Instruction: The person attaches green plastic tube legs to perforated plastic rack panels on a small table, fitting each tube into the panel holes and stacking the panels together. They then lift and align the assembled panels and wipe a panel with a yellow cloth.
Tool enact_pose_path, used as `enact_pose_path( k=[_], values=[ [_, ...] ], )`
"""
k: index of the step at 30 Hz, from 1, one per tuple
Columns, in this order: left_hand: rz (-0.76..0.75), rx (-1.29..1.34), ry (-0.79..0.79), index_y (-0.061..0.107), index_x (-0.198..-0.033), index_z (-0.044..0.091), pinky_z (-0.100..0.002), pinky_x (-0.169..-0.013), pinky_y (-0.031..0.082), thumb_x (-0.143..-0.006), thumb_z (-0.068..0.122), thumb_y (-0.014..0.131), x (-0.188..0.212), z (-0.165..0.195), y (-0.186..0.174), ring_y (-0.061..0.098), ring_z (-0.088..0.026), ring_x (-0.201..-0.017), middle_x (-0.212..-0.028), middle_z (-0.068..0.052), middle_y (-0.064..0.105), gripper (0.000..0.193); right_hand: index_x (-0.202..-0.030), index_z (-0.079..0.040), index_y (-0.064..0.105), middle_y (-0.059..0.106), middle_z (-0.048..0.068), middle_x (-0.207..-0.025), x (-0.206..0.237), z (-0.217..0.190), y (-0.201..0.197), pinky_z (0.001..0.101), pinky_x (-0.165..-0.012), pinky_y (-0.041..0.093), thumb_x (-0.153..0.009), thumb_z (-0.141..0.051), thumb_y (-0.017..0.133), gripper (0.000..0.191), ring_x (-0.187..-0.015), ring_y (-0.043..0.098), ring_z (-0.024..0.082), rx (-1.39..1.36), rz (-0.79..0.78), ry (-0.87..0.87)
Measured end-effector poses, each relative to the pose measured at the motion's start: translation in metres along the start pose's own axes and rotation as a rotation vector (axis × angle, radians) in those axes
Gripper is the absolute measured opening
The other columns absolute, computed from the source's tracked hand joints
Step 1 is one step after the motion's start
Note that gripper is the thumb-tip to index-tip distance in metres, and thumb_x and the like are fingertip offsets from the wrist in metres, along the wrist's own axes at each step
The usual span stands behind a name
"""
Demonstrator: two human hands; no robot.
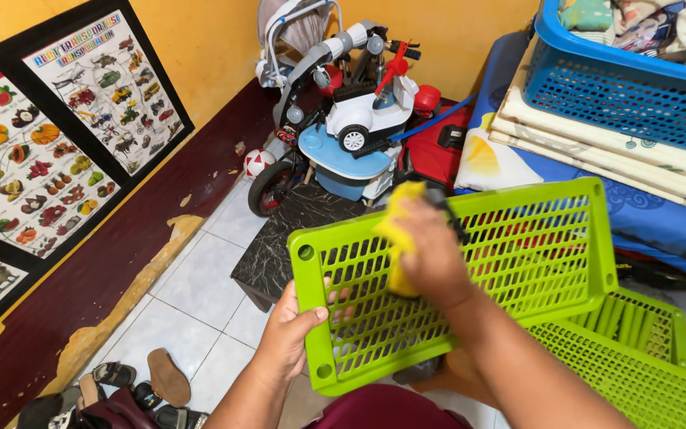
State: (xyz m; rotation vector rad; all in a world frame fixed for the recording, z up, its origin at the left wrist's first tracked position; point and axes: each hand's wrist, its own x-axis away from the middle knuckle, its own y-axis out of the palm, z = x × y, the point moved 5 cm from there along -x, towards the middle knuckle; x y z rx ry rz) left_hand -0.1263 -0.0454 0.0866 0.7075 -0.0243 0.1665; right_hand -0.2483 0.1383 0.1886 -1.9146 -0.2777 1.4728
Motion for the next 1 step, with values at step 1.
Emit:
enact_pose_path(
  k=[1],
  values=[
    [-0.033,-0.006,0.002,0.051,-0.133,0.003,-0.056,-0.102,0.053,-0.08,0.001,0.064,-0.0003,-0.0018,0.0046,0.062,-0.034,-0.121,-0.124,-0.021,0.061,0.054,-0.125,-0.012,0.065,0.065,0.021,-0.136,0.0071,0.0155,-0.0085,0.0476,-0.119,0.043,-0.082,-0.001,0.064,0.044,-0.134,0.06,0.041,-0.023,0.049,0.095]
  ],
)
